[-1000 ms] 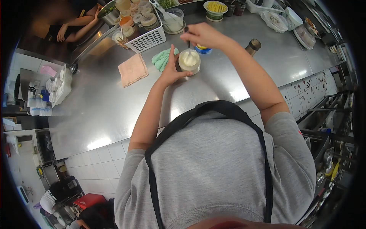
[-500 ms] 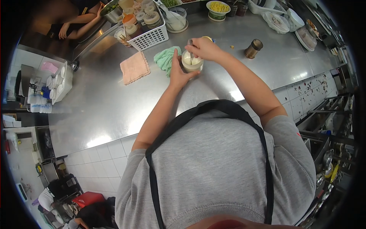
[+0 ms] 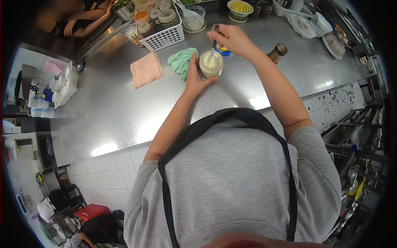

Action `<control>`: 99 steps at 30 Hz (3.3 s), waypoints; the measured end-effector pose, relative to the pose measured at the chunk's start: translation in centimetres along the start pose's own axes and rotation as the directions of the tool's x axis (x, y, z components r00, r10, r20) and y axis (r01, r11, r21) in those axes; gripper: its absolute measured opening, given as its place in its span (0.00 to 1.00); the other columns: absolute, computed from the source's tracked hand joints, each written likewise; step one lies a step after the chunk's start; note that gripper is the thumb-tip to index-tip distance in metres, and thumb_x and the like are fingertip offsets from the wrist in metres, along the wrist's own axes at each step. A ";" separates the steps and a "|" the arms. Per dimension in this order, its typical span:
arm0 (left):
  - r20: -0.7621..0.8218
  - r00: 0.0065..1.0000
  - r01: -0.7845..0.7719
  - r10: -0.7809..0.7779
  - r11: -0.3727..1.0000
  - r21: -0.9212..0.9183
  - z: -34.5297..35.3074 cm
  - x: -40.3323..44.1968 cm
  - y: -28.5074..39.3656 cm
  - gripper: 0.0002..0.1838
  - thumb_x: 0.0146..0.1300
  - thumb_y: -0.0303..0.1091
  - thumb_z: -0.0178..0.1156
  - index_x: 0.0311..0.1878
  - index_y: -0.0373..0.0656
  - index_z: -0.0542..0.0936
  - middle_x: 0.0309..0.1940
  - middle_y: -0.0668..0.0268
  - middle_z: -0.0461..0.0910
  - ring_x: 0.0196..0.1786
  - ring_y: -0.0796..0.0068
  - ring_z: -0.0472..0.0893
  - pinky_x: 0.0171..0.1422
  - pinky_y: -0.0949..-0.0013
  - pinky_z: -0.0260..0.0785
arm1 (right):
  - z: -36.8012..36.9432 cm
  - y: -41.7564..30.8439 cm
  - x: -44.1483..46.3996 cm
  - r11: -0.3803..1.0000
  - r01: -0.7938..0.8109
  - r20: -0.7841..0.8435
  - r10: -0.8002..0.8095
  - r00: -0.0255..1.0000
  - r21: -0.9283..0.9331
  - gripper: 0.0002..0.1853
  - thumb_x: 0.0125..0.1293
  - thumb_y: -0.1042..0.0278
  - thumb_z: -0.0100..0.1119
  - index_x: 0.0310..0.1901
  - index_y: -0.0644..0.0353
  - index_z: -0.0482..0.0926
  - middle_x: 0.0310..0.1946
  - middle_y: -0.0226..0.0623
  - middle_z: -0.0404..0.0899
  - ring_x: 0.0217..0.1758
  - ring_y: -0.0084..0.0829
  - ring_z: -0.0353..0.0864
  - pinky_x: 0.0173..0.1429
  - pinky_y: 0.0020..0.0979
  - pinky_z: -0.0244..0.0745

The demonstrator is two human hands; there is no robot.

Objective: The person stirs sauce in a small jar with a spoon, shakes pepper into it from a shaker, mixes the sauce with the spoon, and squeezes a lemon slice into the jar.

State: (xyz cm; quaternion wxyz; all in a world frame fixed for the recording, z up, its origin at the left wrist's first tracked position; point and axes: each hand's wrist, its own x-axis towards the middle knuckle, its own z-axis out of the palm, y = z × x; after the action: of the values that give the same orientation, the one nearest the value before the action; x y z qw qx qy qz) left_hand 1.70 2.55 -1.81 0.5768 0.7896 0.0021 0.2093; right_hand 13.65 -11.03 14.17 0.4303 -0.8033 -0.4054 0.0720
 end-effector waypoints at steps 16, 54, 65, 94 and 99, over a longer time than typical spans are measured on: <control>0.058 0.995 0.080 -0.077 0.995 -0.058 -0.3 -0.1 0.4 0.62 0.40 0.29 0.76 0.73 0.41 0.41 0.65 0.48 0.61 0.68 0.57 0.61 0.72 0.62 0.50 | 2.5 2.8 0.3 0.991 0.046 0.221 -0.018 0.975 -0.124 0.21 0.63 0.48 0.57 0.30 0.62 0.78 0.18 0.34 0.77 0.21 0.25 0.77 0.27 0.29 0.69; -0.236 0.970 0.013 0.052 0.965 0.263 2.4 -0.3 2.8 0.70 0.30 0.40 0.81 0.70 0.30 0.41 0.53 0.51 0.63 0.55 0.56 0.65 0.63 0.59 0.58 | 0.4 1.5 0.9 0.985 0.067 0.200 -0.099 0.975 0.160 0.15 0.62 0.55 0.61 0.34 0.61 0.77 0.19 0.28 0.75 0.22 0.20 0.75 0.28 0.25 0.68; 0.169 0.976 0.154 -0.135 0.983 -0.104 -1.0 1.4 2.3 0.69 0.38 0.30 0.78 0.72 0.40 0.31 0.62 0.49 0.62 0.65 0.56 0.65 0.71 0.60 0.54 | -2.0 -1.3 0.2 0.996 0.074 0.177 -0.082 0.981 0.050 0.12 0.66 0.57 0.57 0.35 0.58 0.75 0.18 0.26 0.73 0.20 0.16 0.70 0.24 0.20 0.66; 0.067 0.993 0.105 -0.094 0.977 -0.188 0.1 1.0 1.1 0.70 0.35 0.33 0.78 0.71 0.36 0.31 0.60 0.50 0.61 0.62 0.56 0.66 0.68 0.61 0.58 | -1.0 0.0 -0.4 0.994 0.031 0.339 -0.067 0.938 0.108 0.11 0.67 0.59 0.54 0.36 0.58 0.73 0.20 0.27 0.72 0.21 0.18 0.69 0.26 0.25 0.65; 0.119 0.991 0.091 -0.064 0.966 -0.243 0.0 0.8 1.4 0.70 0.36 0.32 0.78 0.71 0.38 0.30 0.61 0.49 0.60 0.63 0.56 0.66 0.68 0.62 0.58 | 0.4 0.8 -0.4 0.994 0.102 0.379 -0.112 0.919 0.045 0.10 0.67 0.60 0.54 0.36 0.58 0.73 0.20 0.28 0.73 0.21 0.19 0.70 0.26 0.24 0.66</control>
State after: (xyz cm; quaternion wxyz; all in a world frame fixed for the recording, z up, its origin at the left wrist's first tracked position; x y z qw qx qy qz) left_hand 2.11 2.29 -0.24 0.6777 0.7212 -0.0251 0.1412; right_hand 13.71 -11.25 13.19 0.3565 -0.7453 -0.5237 0.2079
